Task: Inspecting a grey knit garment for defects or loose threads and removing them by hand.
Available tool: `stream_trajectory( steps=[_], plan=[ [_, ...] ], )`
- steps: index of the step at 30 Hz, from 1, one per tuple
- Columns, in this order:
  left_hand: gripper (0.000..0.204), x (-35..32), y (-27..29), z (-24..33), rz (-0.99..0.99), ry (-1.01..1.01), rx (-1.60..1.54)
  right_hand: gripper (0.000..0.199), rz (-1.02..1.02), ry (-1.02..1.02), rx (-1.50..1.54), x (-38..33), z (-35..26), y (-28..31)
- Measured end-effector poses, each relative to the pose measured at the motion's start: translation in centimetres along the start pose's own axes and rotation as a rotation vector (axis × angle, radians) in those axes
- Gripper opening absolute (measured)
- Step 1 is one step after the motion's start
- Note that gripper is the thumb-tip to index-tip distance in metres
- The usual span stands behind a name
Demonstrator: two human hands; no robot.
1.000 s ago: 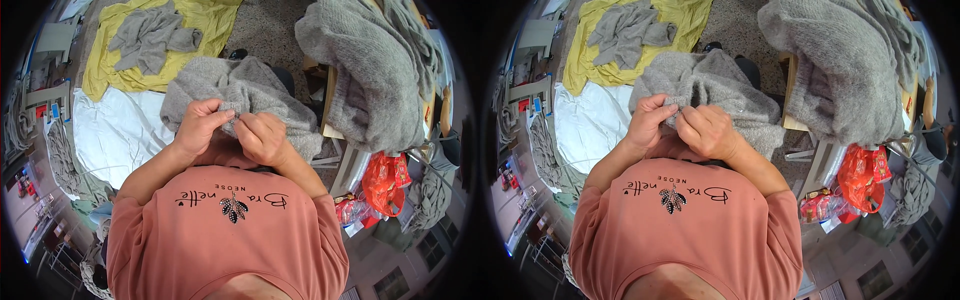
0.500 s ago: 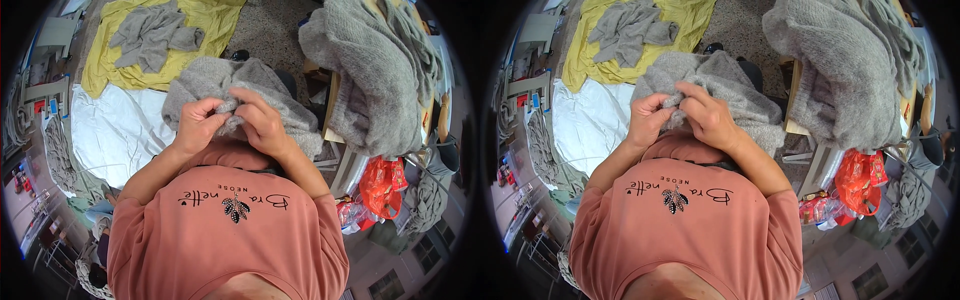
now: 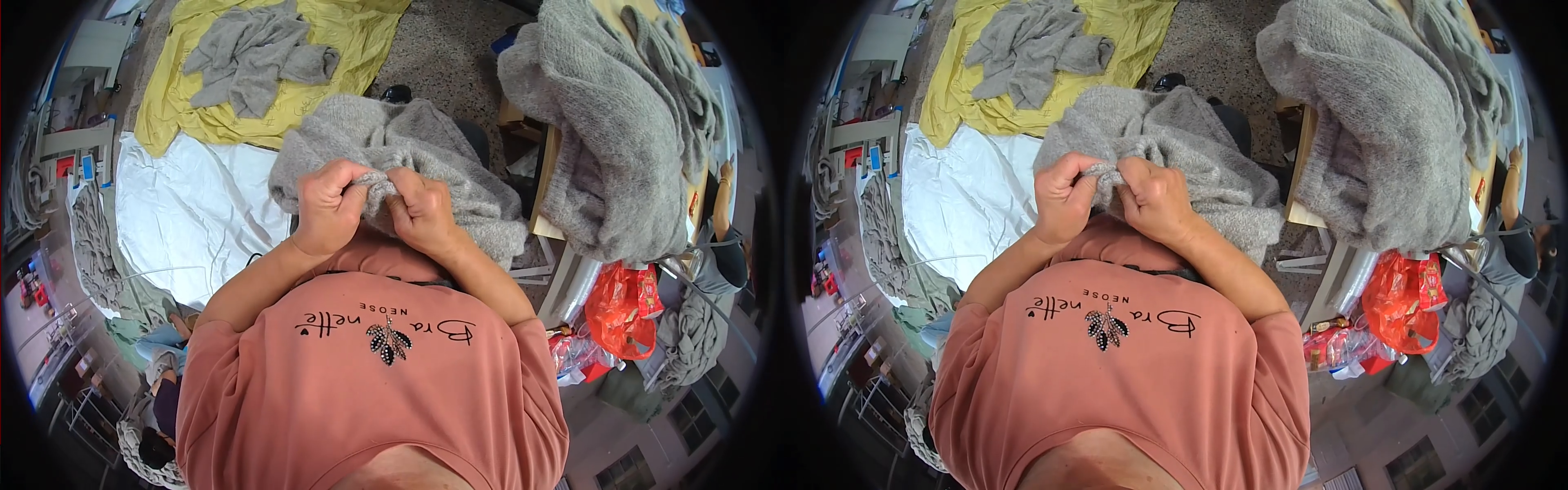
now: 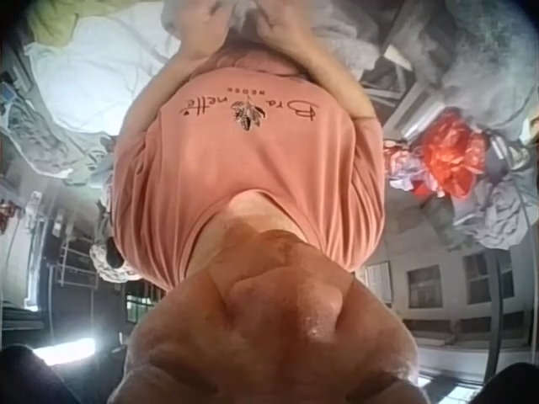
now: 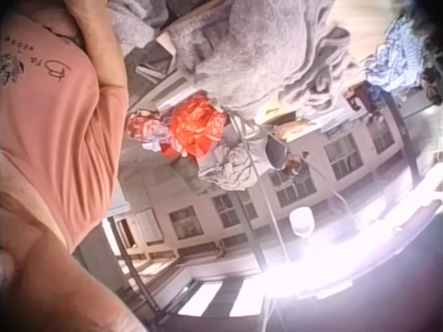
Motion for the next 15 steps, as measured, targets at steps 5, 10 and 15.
stream_trajectory(
  steps=[5, 10, 15],
  plan=[
    [0.018, -0.2, 0.4, 2.0, 0.081, -0.191, 0.186, 0.011, 0.098, -0.025, 0.018, 0.3, -0.1, 0.9],
    [0.018, -0.9, -0.2, 4.7, 0.068, -0.392, 0.276, 0.011, 0.117, 0.010, -0.011, 0.4, -0.3, 1.1],
    [0.016, -0.7, -0.3, 2.9, 0.096, -0.242, 0.220, 0.011, 0.200, 0.072, -0.072, 0.4, -0.5, 1.7]
  ],
)
Point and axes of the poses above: each hand's wrist, its own x-axis towards the middle knuckle, its own y-axis out of the back of the hand, z = x × y, the point moved 10 cm from there along x, towards the middle knuckle, and after that the axes turned 3 degrees about -z, right-handed, at the moved point
